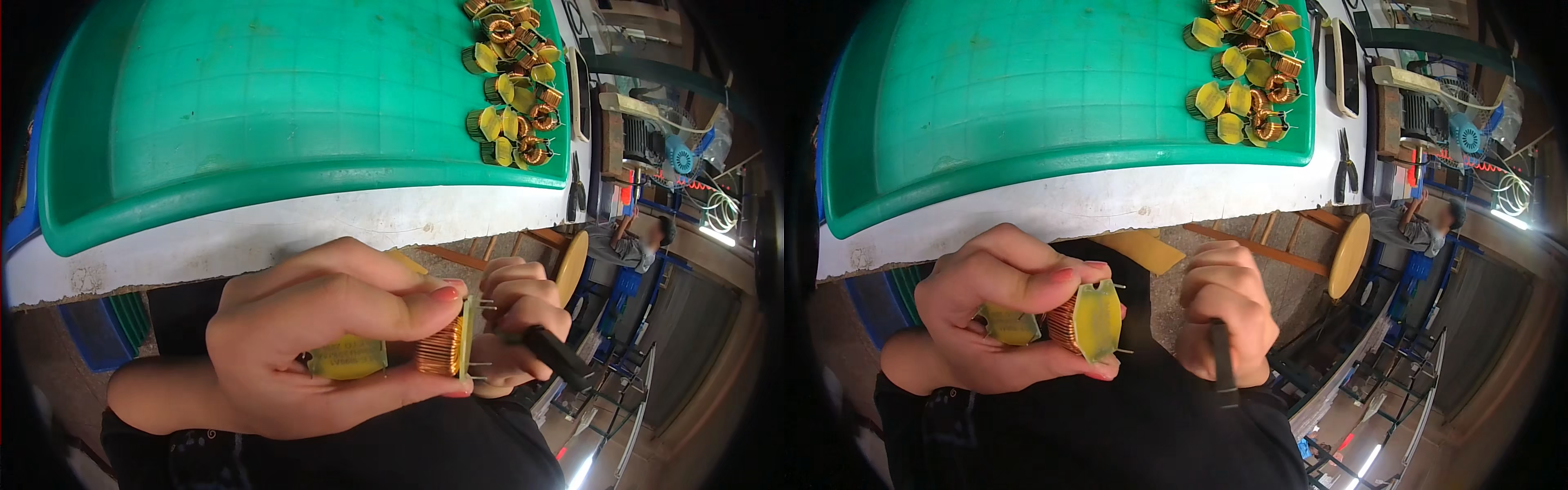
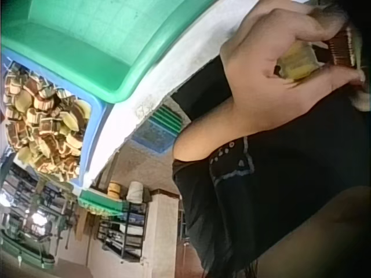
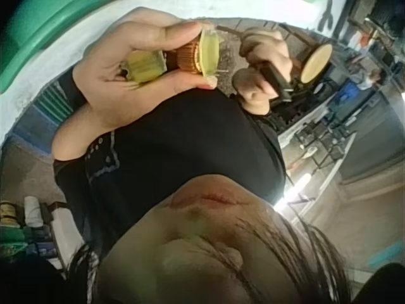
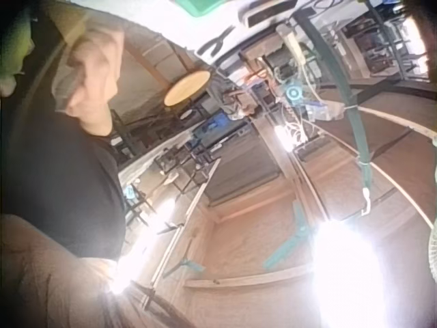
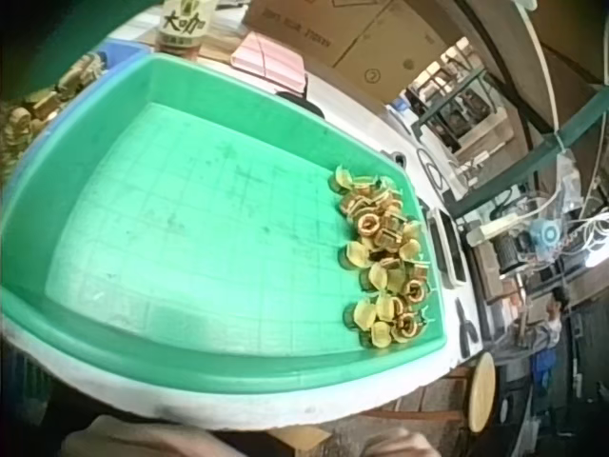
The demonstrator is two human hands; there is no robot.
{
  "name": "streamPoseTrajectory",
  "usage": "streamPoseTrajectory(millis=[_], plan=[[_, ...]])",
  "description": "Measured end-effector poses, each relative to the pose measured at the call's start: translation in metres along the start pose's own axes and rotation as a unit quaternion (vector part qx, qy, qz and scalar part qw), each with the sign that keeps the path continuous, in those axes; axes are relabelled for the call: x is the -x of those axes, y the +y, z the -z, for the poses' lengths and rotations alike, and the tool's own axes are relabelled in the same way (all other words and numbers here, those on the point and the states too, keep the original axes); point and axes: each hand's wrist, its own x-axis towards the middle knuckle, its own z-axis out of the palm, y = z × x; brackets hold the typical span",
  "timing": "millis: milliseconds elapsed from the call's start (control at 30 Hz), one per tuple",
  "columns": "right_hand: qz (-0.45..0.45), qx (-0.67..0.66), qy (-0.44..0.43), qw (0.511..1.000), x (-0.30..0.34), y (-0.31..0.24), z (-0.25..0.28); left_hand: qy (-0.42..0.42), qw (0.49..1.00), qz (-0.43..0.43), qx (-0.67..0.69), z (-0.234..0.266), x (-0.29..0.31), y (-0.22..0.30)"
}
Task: Assembling and inspecting small circular metal components using pliers at a workbench.
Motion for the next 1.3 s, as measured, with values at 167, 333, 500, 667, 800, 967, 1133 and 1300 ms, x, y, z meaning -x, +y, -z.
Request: streamPoseTrajectory(millis=[167,333,500,667,800,967,1133,1300], plan=[[0.021,0.121,-0.117,0.985,0.000,0.004,0.001,0.010,1.000,-0.003,-0.014,0.001,0.002,-0.002],[0.037,0.135,-0.123,0.982,0.003,-0.001,-0.002,-0.007,1.000,-0.017,-0.024,0.001,0.002,-0.002],[0.030,0.189,-0.162,0.968,0.004,-0.006,0.003,-0.003,0.999,-0.006,-0.037,0.003,0.004,-0.003],[-0.011,0.090,-0.175,0.980,0.002,-0.003,0.008,-0.015,0.999,0.007,-0.029,0.001,0.002,0.003],[-0.039,0.105,-0.084,0.990,0.001,0.006,0.003,-0.008,1.000,0.015,-0.023,-0.001,0.005,0.004],[-0.015,0.136,-0.114,0.984,-0.004,0.008,-0.002,-0.028,0.999,0.021,-0.038,0.001,-0.001,0.008],[-0.001,0.163,-0.188,0.969,-0.013,0.004,0.004,0.055,0.998,-0.012,-0.038,-0.007,0.001,0.007],[-0.032,0.238,-0.178,0.954,-0.016,-0.004,-0.005,0.072,0.997,0.019,-0.031,-0.003,0.000,0.012]])
